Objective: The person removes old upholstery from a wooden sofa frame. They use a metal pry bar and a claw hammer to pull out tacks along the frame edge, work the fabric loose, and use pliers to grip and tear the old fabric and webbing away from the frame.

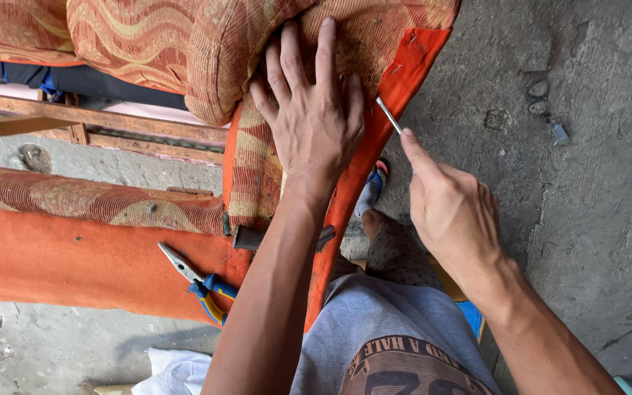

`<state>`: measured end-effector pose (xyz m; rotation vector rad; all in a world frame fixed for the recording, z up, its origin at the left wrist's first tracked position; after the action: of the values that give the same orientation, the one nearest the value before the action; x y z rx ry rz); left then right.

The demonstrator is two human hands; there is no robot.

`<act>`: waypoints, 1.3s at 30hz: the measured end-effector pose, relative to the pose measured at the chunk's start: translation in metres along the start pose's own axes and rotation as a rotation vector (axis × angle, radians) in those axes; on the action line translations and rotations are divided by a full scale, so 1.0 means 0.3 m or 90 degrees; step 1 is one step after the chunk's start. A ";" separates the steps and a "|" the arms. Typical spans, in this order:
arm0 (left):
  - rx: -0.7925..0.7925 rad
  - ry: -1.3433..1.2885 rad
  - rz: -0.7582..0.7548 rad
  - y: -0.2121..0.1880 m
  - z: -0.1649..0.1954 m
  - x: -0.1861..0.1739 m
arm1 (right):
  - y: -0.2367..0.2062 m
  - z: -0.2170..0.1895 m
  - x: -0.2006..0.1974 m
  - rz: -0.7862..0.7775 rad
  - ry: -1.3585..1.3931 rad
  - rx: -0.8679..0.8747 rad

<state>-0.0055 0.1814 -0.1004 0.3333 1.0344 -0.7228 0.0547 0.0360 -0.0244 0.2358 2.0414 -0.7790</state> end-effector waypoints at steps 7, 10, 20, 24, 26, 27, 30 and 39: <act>-0.008 -0.001 -0.016 0.004 -0.001 -0.005 | 0.025 -0.024 -0.024 -0.081 -0.133 0.061; -0.006 -0.014 -0.014 0.001 -0.001 -0.014 | 0.026 -0.015 0.014 -0.116 -0.246 0.049; -0.013 -0.065 0.001 0.016 -0.011 -0.032 | 0.101 0.182 0.107 -0.012 0.132 -0.116; -0.033 -0.045 0.016 -0.001 -0.010 -0.047 | 0.106 0.171 0.116 0.041 0.176 -0.214; -0.027 -0.039 0.036 0.007 -0.004 -0.051 | 0.069 0.149 0.076 0.105 0.141 -0.262; -0.027 -0.040 0.036 0.005 -0.003 -0.048 | 0.042 0.141 0.062 0.117 0.119 -0.264; -0.026 -0.027 0.017 0.003 -0.001 -0.029 | 0.020 0.165 0.058 0.048 0.063 -0.152; -0.020 -0.002 0.030 -0.003 0.002 -0.019 | 0.015 0.137 0.020 0.004 0.023 -0.104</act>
<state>-0.0074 0.1826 -0.0950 0.3283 1.0301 -0.6647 0.0815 0.0137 -0.0472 0.1633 2.1243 -0.6040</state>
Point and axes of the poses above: each hand's wrist, its own y-axis towards the middle knuckle, its own x-axis out of the palm, z = x × y, the point moved 10 cm from there along y, towards the middle knuckle, and after that the axes turned 10 degrees about -z, right-handed, at the moved point
